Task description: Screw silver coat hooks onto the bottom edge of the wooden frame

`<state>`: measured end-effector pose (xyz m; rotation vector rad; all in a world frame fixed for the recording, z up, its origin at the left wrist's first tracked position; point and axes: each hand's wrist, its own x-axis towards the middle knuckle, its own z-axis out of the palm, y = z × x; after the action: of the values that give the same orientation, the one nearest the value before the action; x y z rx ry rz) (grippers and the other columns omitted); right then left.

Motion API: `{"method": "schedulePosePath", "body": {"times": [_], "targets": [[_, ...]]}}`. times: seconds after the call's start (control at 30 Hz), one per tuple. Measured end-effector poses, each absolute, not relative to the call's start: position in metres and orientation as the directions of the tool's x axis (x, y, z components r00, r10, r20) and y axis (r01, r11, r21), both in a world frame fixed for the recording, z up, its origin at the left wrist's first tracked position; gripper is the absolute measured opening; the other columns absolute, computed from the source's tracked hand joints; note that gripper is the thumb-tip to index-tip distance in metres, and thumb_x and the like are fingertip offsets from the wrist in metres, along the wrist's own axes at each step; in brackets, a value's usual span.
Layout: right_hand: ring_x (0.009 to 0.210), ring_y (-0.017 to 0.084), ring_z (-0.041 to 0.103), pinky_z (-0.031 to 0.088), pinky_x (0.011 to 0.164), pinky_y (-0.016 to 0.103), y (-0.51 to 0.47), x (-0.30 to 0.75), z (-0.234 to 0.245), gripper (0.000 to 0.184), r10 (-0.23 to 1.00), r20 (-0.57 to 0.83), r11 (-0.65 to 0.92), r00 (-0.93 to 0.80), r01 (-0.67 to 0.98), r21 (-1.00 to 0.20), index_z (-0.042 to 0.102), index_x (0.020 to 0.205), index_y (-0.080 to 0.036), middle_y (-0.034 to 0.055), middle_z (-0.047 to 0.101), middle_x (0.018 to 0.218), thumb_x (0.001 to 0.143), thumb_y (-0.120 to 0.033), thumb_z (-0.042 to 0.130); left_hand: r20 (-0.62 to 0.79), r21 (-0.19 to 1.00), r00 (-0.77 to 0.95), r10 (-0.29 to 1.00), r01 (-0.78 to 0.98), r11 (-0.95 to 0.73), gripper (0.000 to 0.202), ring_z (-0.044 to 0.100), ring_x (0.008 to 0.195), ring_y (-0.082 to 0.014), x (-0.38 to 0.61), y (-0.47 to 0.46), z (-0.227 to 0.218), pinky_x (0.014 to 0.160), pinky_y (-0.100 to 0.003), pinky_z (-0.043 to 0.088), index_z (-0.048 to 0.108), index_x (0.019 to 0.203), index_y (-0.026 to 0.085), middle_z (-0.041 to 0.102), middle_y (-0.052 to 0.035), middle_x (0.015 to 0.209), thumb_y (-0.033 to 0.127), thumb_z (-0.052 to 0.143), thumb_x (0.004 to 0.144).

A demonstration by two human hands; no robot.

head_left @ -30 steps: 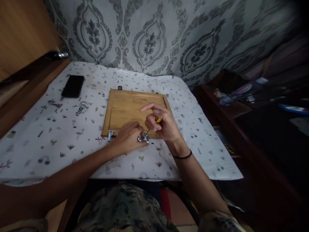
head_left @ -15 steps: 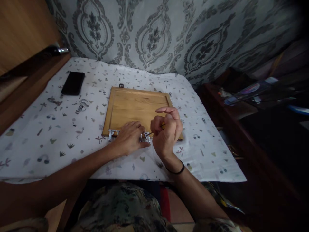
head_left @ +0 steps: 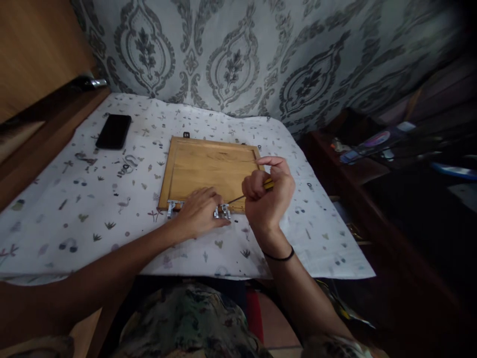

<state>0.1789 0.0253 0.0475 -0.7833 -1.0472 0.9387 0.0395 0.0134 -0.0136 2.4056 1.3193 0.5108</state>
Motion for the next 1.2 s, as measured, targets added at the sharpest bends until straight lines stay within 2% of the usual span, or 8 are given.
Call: {"method": "schedulePosePath", "body": {"times": [0.23,0.47,0.67,0.97,1.07,1.2], "targets": [[0.036,0.008,0.010,0.016,0.040,0.022,0.029,0.176,0.036,0.018,0.928,0.336,0.369,0.162,-0.261,-0.892,0.055,0.085,-0.025,-0.0149,0.023,0.043,0.093,-0.040,0.052,0.137,0.459,0.499,0.856,0.734,-0.501,0.035,0.064,0.105,-0.0304,0.040,0.013,-0.013,0.092,-0.043,0.050,0.067,0.098,0.017,0.068,-0.0102,0.104,0.045,0.082,0.084],[0.036,0.007,0.011,0.016,0.040,0.021,0.028,0.176,0.037,0.011,0.930,0.317,0.361,0.183,-0.308,-0.880,0.059,0.083,-0.023,-0.0148,0.025,0.041,0.087,-0.032,0.054,0.120,0.444,0.505,0.855,0.743,-0.501,0.039,0.064,0.108,-0.0302,0.040,0.013,-0.012,0.094,-0.042,0.050,0.068,0.102,0.015,0.068,-0.0107,0.107,0.046,0.083,0.084],[0.036,0.007,0.011,0.015,0.040,0.022,0.026,0.173,0.038,0.012,0.930,0.334,0.368,0.155,-0.335,-0.868,0.061,0.081,-0.022,-0.0146,0.025,0.041,0.086,-0.027,0.052,0.091,0.465,0.491,0.866,0.748,-0.473,0.035,0.064,0.105,-0.0300,0.041,0.013,-0.009,0.091,-0.041,0.050,0.067,0.097,0.016,0.068,-0.0095,0.103,0.044,0.084,0.083],[0.035,0.006,0.013,0.017,0.040,0.020,0.020,0.169,0.028,0.017,0.921,0.379,0.389,0.088,-0.245,-0.888,0.060,0.085,-0.021,-0.0150,0.025,0.042,0.090,-0.035,0.051,0.064,0.454,0.492,0.868,0.761,-0.464,0.032,0.064,0.102,-0.0291,0.041,0.013,-0.007,0.090,-0.040,0.050,0.069,0.097,0.016,0.067,-0.0089,0.102,0.043,0.081,0.085],[0.035,0.006,0.013,0.017,0.040,0.020,0.023,0.166,0.028,0.016,0.894,0.385,0.433,0.229,-0.221,-0.874,0.057,0.085,-0.022,-0.0153,0.024,0.043,0.091,-0.036,0.051,0.088,0.453,0.490,0.867,0.755,-0.473,0.033,0.064,0.102,-0.0285,0.041,0.013,-0.008,0.091,-0.040,0.050,0.069,0.097,0.016,0.068,-0.0085,0.101,0.043,0.082,0.085],[0.036,0.007,0.012,0.015,0.039,0.020,0.029,0.163,0.032,0.012,0.814,0.307,0.467,0.493,-0.239,-0.852,0.054,0.086,-0.024,-0.0155,0.022,0.044,0.093,-0.031,0.047,0.104,0.464,0.487,0.867,0.747,-0.476,0.041,0.064,0.105,-0.0290,0.041,0.012,-0.011,0.092,-0.040,0.050,0.069,0.103,0.014,0.068,-0.0096,0.105,0.044,0.086,0.082]]}}
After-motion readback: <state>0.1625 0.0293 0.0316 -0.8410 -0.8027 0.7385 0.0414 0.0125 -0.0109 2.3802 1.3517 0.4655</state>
